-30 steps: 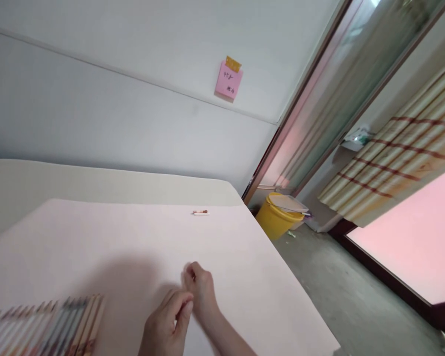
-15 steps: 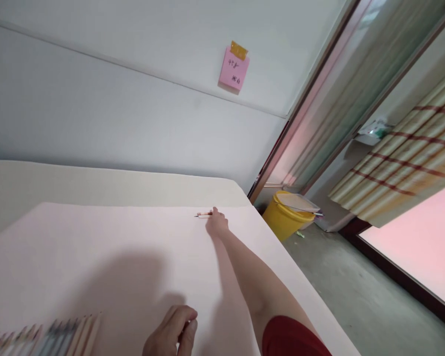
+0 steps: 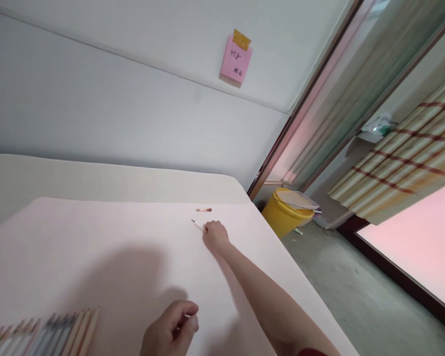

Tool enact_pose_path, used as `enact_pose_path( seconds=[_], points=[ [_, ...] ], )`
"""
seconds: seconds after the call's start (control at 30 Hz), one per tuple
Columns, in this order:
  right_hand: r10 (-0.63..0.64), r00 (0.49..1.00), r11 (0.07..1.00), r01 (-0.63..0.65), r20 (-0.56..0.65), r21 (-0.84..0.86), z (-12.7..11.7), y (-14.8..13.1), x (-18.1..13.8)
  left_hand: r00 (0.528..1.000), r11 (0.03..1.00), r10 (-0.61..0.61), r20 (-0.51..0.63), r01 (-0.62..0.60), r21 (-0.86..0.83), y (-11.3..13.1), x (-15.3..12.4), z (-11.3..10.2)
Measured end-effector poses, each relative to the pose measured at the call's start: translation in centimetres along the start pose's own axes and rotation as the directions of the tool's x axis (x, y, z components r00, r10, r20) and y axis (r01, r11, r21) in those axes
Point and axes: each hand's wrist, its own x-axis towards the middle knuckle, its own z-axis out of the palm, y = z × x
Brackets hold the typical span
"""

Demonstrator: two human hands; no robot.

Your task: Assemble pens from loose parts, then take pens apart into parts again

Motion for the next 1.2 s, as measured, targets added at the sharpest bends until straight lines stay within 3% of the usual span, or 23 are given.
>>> enact_pose_path(
  seconds=[0.07,0.13,0.2,0.27,0.37,0.57,0.8,1.0,1.2],
  points=[
    [-0.036,0.999,0.999,0.035,0.029,0.011,0.0,-0.8,-2.2,0.945,0.898,-0.328,0.001,0.312,-0.309,0.3,0.4,-0.5],
    [-0.08,0.995,0.997,0.078,0.061,0.028,0.1,-1.7,-4.8,0.811,0.646,-0.584,0.042,0.495,-0.581,0.3,0.8,-1.3],
    [-0.117,0.988,0.992,0.112,0.096,0.052,0.3,-2.7,-7.4,0.7,0.437,-0.705,0.112,0.554,-0.709,0.2,1.0,-2.0],
    [-0.144,0.981,0.988,0.135,0.129,0.078,0.5,-3.8,-9.6,0.652,0.352,-0.741,0.16,0.58,-0.735,0.3,1.0,-2.3],
    [-0.161,0.972,0.984,0.144,0.168,0.109,0.8,-5.4,-12.2,0.662,0.36,-0.735,0.148,0.566,-0.742,0.7,0.6,-2.2],
    [-0.163,0.97,0.98,0.138,0.182,0.141,1.1,-7.1,-14.5,0.769,0.449,-0.632,0.095,0.463,-0.764,1.4,-0.2,-1.7],
    [-0.223,0.968,0.974,0.217,0.116,0.064,0.6,-7.7,-15.4,0.818,0.402,-0.567,0.098,0.378,-0.834,1.6,-0.2,-1.9],
    [-0.296,0.95,0.949,0.281,0.103,0.141,-1.1,-8.7,-16.8,0.835,0.41,-0.547,0.066,0.336,-0.848,2.2,-0.4,-2.4],
    [-0.358,0.925,0.901,0.309,0.123,0.304,-2.6,-9.2,-17.6,0.815,0.409,-0.578,0.049,0.342,-0.846,2.0,-0.3,-3.0]
  ],
)
